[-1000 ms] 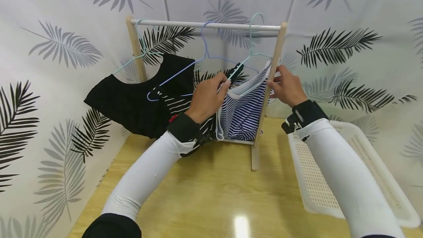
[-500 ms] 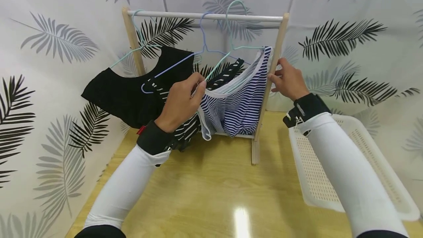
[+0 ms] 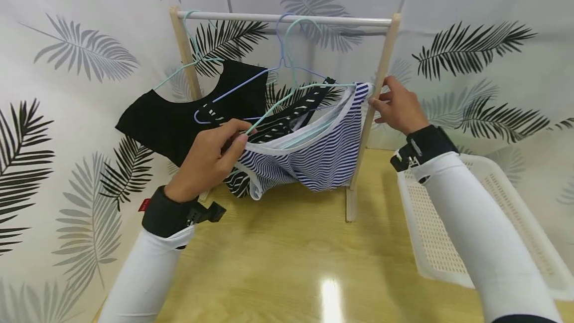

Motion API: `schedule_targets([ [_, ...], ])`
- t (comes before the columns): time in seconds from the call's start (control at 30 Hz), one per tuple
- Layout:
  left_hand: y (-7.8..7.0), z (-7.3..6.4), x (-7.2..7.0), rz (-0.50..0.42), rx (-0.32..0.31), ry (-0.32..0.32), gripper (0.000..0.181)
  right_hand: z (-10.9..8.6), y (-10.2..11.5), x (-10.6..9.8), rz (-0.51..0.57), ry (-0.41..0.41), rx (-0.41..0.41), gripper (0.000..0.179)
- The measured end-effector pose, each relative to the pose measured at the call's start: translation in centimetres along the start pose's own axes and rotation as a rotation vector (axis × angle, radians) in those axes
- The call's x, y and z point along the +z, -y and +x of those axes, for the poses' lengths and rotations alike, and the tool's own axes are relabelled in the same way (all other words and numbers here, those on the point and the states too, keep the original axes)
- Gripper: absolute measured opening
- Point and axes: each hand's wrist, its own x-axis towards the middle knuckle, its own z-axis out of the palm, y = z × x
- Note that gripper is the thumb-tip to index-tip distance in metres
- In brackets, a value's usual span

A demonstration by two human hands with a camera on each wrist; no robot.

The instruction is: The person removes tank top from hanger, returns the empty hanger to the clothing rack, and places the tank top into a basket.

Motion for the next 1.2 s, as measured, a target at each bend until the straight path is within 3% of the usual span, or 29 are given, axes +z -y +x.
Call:
schedule_targets([
  [0.2,0.5,-1.7,-0.9,0.016,0.018,0.053,0.017,-0.3,0.2,0.1,-0.034,0.011,-0.014,0.039],
  [0.67,0.8,-5.0,-0.3,0.101,0.001,0.113,0.021,-0.2,0.4,0.0,-0.011,0.016,-0.012,0.041],
  [0.83,0.4,-5.7,0.3,0.047,0.033,0.117,0.022,-0.3,0.5,-0.9,-0.087,0.018,-0.004,0.043],
  [1.0,-0.1,-6.8,0.5,0.023,0.082,0.114,0.024,-0.8,1.0,-1.4,-0.129,0.073,0.024,0.054],
  [1.2,-0.9,-7.2,0.5,0.015,0.080,0.120,0.024,-2.3,2.2,-2.1,-0.172,0.085,0.029,0.070],
])
